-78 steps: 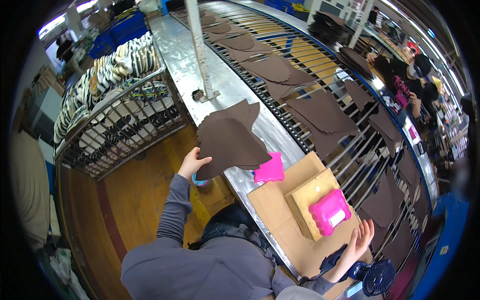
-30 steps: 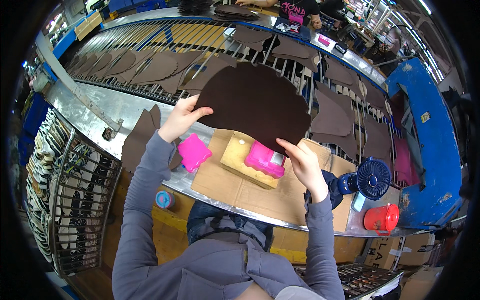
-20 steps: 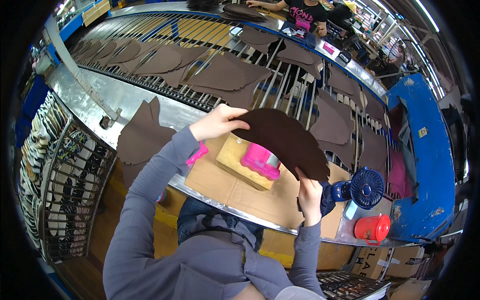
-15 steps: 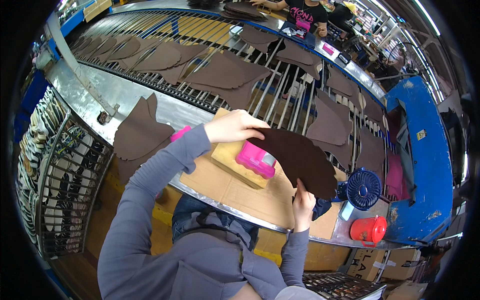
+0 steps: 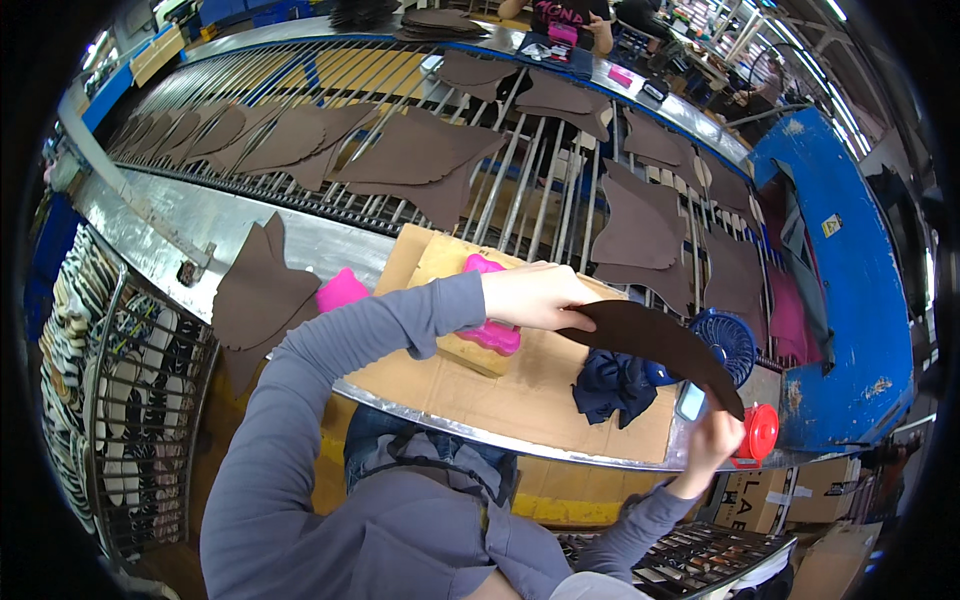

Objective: The person repeatedly picks up brown material pieces from a conveyor belt, briefly inspects them, and places them on a nearby table. The person handles the pieces one at a time throughout the clip.

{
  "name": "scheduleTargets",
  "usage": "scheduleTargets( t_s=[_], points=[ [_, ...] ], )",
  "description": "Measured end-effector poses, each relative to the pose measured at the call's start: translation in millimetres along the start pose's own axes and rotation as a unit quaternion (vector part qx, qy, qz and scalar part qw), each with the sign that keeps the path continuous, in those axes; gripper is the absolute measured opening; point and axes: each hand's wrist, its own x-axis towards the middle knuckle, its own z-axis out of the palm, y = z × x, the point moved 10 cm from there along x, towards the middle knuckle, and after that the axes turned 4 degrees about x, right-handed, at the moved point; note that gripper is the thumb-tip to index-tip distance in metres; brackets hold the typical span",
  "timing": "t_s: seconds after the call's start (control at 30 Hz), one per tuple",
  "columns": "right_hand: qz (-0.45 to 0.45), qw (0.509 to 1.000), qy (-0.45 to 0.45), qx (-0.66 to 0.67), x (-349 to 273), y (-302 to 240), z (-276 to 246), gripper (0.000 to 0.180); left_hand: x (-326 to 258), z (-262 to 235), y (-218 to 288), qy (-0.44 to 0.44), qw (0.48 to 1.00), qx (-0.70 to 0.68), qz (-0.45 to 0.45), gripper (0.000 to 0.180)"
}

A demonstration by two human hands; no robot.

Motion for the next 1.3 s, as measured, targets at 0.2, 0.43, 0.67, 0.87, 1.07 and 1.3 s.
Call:
scheduleTargets(
  t_s=[0.2,0.43,0.67,0.87,1.07,1.3],
  points=[
    [-0.037,0.993,0.028,-0.104,83.8,-17.3,-14.9,0.038,16.5,-40.0,-35.8,0.106,0.948,-0.285,-0.094,0.028],
    [0.013,0.997,0.077,-0.020,68.4,-9.9,9.0,0.027,-21.2,-81.2,-202.1,0.276,0.739,-0.568,-0.233,0.026],
    [0.128,0.991,-0.029,-0.011,22.6,20.1,54.6,0.040,-6.1,-53.3,-335.6,0.317,0.646,-0.658,-0.224,0.037],
    [0.251,0.966,-0.049,-0.029,-16.9,51.0,60.0,0.037,17.7,2.3,-376.4,0.323,0.614,-0.671,-0.262,0.038],
    [0.279,0.956,-0.064,-0.066,-35.4,63.2,56.1,0.038,23.3,47.2,-383.8,0.294,0.609,-0.673,-0.299,0.034],
    [0.300,0.950,-0.063,-0.058,-46.0,67.7,61.3,0.040,20.3,73.7,-354.1,0.216,0.538,-0.732,-0.357,0.039]
  ],
)
